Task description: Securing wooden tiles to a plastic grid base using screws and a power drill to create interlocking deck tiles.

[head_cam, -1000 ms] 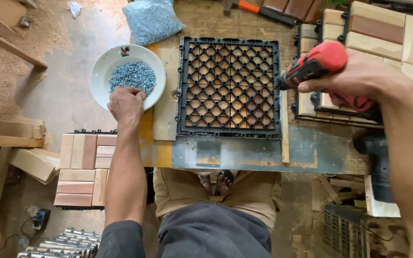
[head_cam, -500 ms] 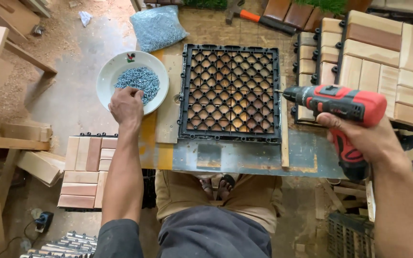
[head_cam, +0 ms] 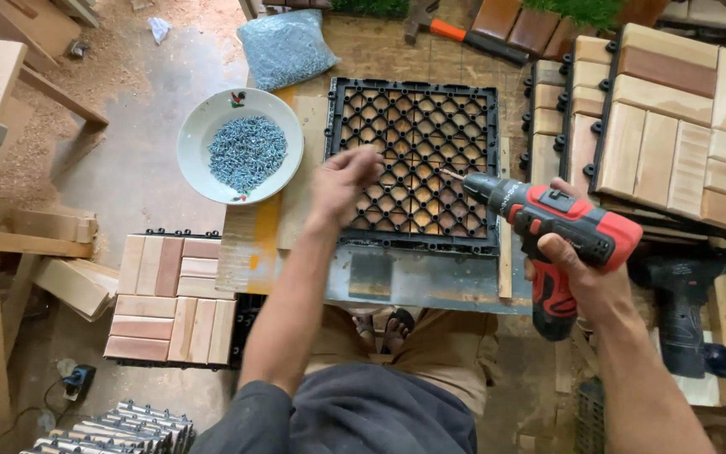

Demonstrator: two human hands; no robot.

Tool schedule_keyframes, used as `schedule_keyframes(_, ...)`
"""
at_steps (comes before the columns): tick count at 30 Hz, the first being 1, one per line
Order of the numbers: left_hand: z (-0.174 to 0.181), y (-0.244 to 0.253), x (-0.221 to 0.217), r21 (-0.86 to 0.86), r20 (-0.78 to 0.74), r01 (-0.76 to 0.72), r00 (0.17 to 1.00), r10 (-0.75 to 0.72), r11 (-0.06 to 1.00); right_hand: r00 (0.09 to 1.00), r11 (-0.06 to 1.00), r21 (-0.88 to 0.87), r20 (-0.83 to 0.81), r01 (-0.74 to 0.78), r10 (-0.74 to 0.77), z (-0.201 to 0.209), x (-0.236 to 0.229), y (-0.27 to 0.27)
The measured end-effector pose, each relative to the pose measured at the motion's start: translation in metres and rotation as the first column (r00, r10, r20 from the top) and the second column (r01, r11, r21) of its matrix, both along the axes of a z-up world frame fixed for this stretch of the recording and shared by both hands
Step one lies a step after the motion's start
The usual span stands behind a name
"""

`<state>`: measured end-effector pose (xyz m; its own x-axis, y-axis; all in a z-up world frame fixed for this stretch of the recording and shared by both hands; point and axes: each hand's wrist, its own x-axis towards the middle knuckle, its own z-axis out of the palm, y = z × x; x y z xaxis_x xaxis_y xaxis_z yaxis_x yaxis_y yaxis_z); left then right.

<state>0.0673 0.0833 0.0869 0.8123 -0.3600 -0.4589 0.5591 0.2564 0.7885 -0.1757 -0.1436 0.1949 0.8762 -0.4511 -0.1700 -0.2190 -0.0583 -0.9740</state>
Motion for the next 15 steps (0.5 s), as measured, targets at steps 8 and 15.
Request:
schedule_keyframes(8, -0.041, -0.078, -0.038, -0.440, -0.300, 0.016, 0.940, -0.164, 0.898, 0.999, 0.999, -0.027, 0.031, 0.042, -0.042, -0.005, -0.002, 0.024)
schedule_keyframes(15, -0.054, -0.086, -0.044, -0.540, -0.343, -0.023, 0.919, -0.195, 0.841, 0.998, 0.996, -0.072, -0.002, 0.058, -0.058, -0.010, -0.007, 0.022)
